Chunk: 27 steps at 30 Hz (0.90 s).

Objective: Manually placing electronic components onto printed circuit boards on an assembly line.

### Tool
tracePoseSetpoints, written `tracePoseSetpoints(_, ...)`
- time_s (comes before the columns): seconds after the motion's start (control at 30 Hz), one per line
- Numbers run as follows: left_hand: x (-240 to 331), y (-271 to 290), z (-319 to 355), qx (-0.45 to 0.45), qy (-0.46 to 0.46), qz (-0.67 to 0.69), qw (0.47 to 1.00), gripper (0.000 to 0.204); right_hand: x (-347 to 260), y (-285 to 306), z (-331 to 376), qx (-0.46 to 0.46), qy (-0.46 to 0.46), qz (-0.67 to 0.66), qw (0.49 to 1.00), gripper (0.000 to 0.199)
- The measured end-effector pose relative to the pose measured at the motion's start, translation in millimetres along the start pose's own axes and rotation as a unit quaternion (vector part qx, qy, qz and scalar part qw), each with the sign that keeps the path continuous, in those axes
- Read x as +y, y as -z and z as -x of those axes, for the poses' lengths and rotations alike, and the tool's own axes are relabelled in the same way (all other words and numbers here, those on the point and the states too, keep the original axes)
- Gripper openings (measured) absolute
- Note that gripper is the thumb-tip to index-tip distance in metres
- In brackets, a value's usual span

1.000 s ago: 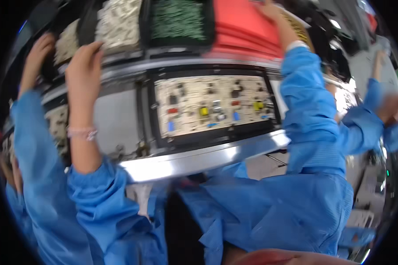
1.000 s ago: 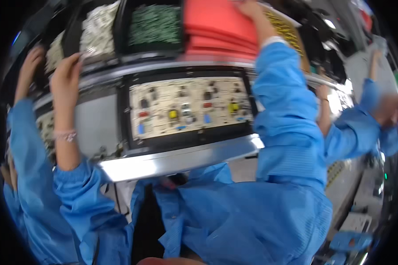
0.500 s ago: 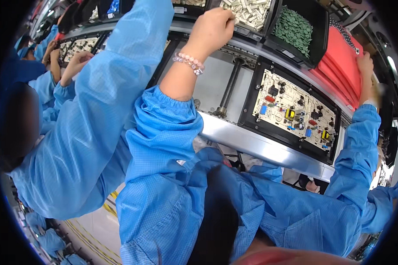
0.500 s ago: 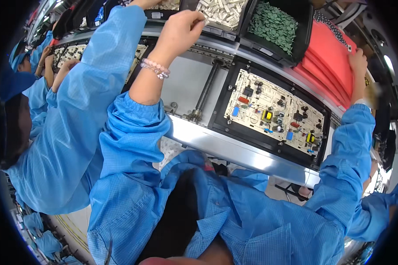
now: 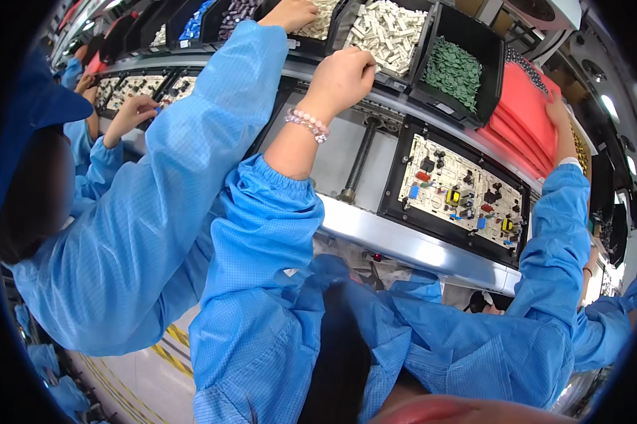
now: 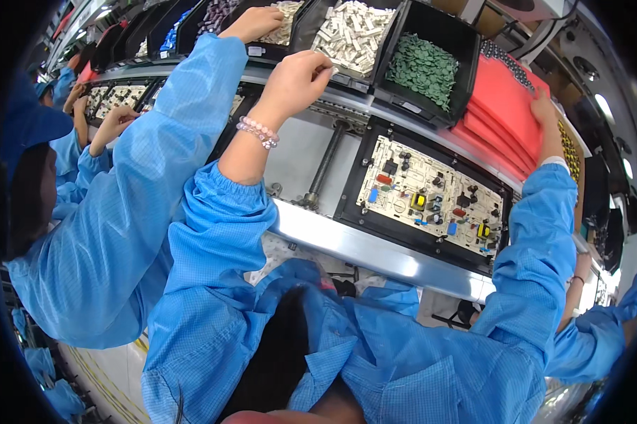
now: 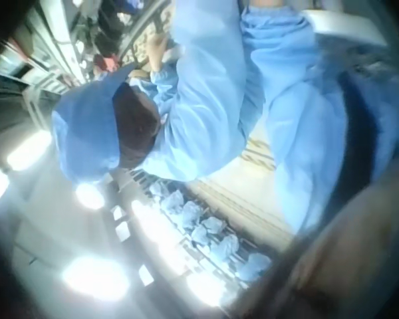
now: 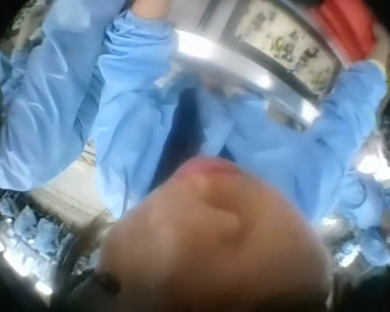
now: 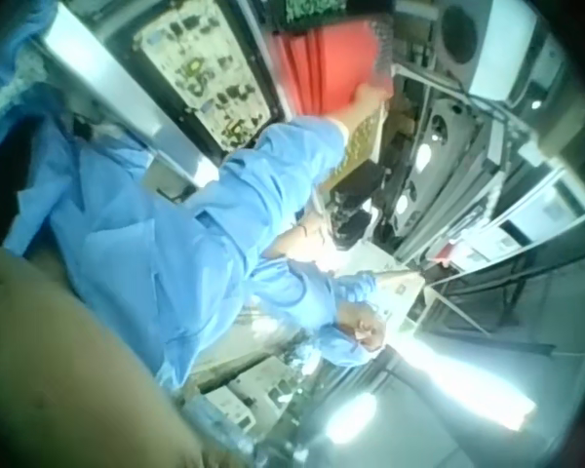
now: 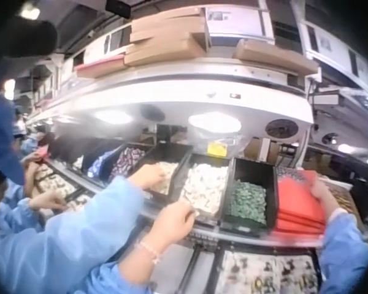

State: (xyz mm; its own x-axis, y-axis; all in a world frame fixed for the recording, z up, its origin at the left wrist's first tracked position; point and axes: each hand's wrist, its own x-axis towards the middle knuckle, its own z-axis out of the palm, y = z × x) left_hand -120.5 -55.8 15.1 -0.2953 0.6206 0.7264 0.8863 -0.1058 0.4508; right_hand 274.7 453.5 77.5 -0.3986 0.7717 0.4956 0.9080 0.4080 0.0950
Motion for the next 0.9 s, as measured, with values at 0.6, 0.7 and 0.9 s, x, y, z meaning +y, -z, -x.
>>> tracePoseSetpoints(0.6, -6, -30, -14, -0.041, -0.003, 0.012, 0.999, 0.009, -16, -16, -35, -0.042, 0.043, -0.077, 0.995, 0.045)
tracePoseSetpoints(0.7, -2, -31, -21, -0.048, -0.012, 0.023, 0.999, 0.009, -8, -19, -40, -0.028, 0.015, -0.104, 0.994, 0.038)
tracePoseSetpoints(0.9, -4, -30, -22, -0.048, -0.029, 0.030, 0.998, 0.010, -17, -13, -31, 0.004, 0.044, -0.133, 0.990, 0.033)
